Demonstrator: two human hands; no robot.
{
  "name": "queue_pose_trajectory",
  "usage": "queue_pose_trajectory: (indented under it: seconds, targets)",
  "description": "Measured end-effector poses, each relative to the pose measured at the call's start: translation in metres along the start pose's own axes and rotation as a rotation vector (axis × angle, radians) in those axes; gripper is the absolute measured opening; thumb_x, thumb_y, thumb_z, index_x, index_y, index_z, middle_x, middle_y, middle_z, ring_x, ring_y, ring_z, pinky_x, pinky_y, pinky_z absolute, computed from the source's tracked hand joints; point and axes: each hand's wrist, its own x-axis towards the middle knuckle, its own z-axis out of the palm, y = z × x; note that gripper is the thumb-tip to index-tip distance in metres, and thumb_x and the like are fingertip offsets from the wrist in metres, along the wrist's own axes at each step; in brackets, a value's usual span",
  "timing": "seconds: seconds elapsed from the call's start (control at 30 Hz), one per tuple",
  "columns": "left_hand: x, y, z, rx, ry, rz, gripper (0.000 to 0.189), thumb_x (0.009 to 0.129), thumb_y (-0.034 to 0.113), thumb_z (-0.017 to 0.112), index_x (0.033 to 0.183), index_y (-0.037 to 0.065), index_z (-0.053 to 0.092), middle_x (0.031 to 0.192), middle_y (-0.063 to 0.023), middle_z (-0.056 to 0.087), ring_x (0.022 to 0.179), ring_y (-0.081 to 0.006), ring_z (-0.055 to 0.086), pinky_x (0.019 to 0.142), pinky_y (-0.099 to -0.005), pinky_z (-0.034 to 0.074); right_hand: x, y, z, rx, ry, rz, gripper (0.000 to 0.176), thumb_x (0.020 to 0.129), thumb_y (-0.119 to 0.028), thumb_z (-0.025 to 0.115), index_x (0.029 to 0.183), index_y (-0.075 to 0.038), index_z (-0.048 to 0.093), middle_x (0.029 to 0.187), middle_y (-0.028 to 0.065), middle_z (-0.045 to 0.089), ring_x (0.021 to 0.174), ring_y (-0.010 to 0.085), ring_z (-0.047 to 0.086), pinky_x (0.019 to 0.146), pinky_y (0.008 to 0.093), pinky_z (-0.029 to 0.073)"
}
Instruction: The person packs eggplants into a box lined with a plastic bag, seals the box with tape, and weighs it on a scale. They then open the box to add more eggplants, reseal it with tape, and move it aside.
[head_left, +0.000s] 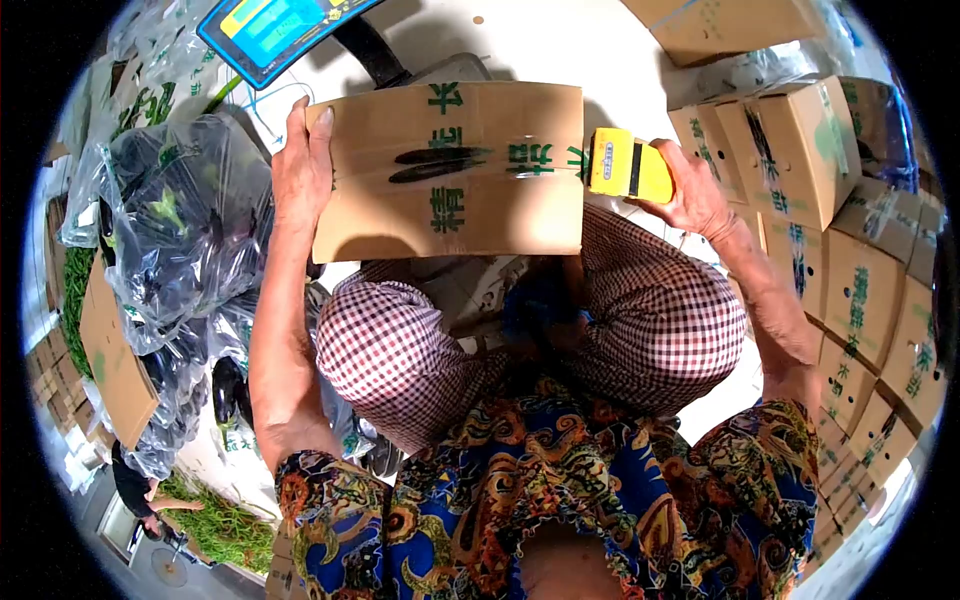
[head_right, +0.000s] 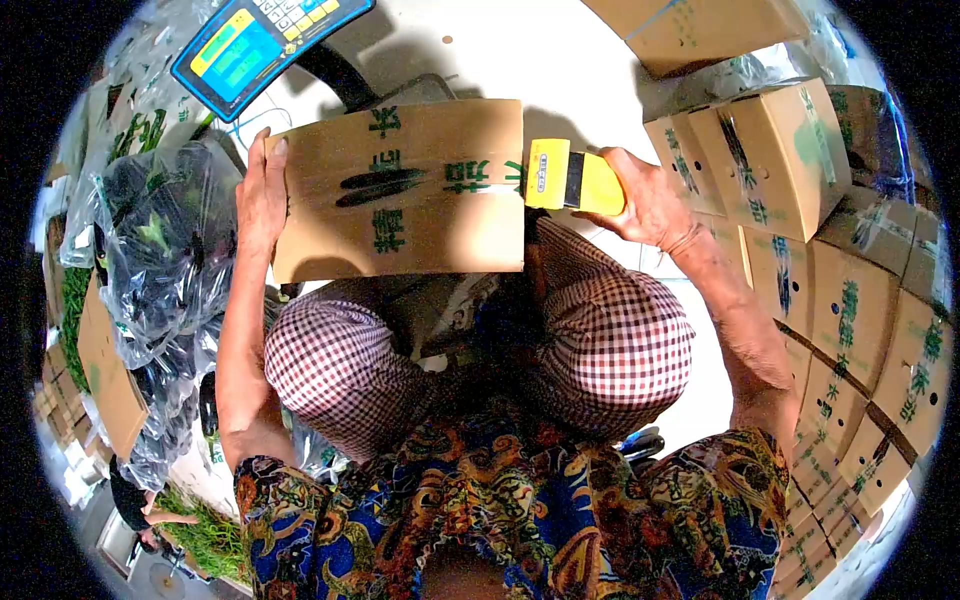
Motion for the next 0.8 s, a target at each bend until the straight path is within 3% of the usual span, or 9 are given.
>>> queue_pose_trajectory:
  seconds: [0.1, 0.27, 0.4, 0.47, 0.57, 0.7, 0.8]
  targets:
    - [0.001, -0.007, 0.0, 0.016, 0.014, 0.027, 0.057, 0.096, 0.051, 0.038, 0.141, 0.017, 0.039, 0.128, -0.0247, 0.054, 0.12, -0.0433, 0.05, 0.102, -0.0444, 0.037, -0.008, 0.006, -0.005, -0.004, 0.05, -0.039, 0.051, 0.078, -0.044, 0.072, 0.105, -0.007, 0.049, 0.082, 0.0173, 0.062, 0.075, 0.0345, 0.065, 0.065, 0.0411, 0.055]
    - [0.003, -0.014, 0.0, 0.027, 0.023, 0.041, 0.057, 0.096, 0.052, 0.037, 0.14, 0.015, 0.041, 0.127, -0.0248, 0.055, 0.12, -0.0416, 0.051, 0.101, -0.0432, 0.038, -0.012, -0.016, -0.036, -0.021, -0.04, 0.048, 0.052, 0.079, -0.046, 0.071, 0.104, -0.006, 0.05, 0.082, 0.0159, 0.062, 0.075, 0.032, 0.067, 0.066, 0.0386, 0.055]
    - [0.014, -0.027, 0.005, 0.092, 0.11, 0.194, 0.062, 0.094, 0.055, 0.037, 0.138, 0.012, 0.042, 0.1, -0.0275, 0.064, 0.101, -0.046, 0.059, 0.091, -0.0481, 0.043, -0.02, -0.03, -0.058, -0.041, -0.048, 0.024, 0.052, 0.078, -0.044, 0.072, 0.105, -0.006, 0.05, 0.082, 0.0146, 0.061, 0.076, 0.0328, 0.066, 0.066, 0.0398, 0.055]
    - [0.008, -0.017, 0.003, 0.058, 0.094, 0.143, 0.06, 0.094, 0.053, 0.04, 0.138, 0.012, 0.041, 0.109, -0.0281, 0.062, 0.107, -0.0459, 0.057, 0.094, -0.0469, 0.042, -0.019, -0.028, -0.052, -0.084, 0.002, -0.071, 0.052, 0.077, -0.042, 0.073, 0.105, -0.006, 0.049, 0.083, 0.0143, 0.061, 0.077, 0.0325, 0.066, 0.066, 0.0395, 0.054]
    - [0.004, -0.013, -0.001, 0.057, 0.042, 0.085, 0.059, 0.095, 0.053, 0.039, 0.138, 0.014, 0.042, 0.117, -0.0274, 0.059, 0.111, -0.0447, 0.055, 0.097, -0.0456, 0.041, -0.017, -0.014, -0.036, -0.071, -0.014, -0.06, 0.049, 0.076, -0.038, 0.073, 0.105, -0.007, 0.049, 0.086, 0.0142, 0.063, 0.078, 0.0328, 0.066, 0.066, 0.0394, 0.055]
    - [0.004, -0.01, 0.0, 0.046, 0.049, 0.062, 0.055, 0.095, 0.05, 0.04, 0.137, 0.014, 0.044, 0.118, -0.0262, 0.059, 0.115, -0.0411, 0.054, 0.099, -0.0442, 0.04, -0.017, 0.001, -0.015, -0.04, -0.034, -0.025, 0.046, 0.077, -0.033, 0.073, 0.104, -0.006, 0.047, 0.085, 0.0155, 0.062, 0.073, 0.0327, 0.066, 0.065, 0.0398, 0.055]
    - [0.009, -0.02, 0.003, 0.056, 0.111, 0.175, 0.053, 0.096, 0.049, 0.04, 0.137, 0.015, 0.045, 0.116, -0.026, 0.06, 0.113, -0.0409, 0.056, 0.097, -0.0439, 0.041, -0.017, 0.005, -0.008, -0.026, 0.005, -0.055, 0.046, 0.076, -0.03, 0.074, 0.103, -0.005, 0.048, 0.084, 0.015, 0.061, 0.073, 0.0314, 0.065, 0.064, 0.039, 0.055]
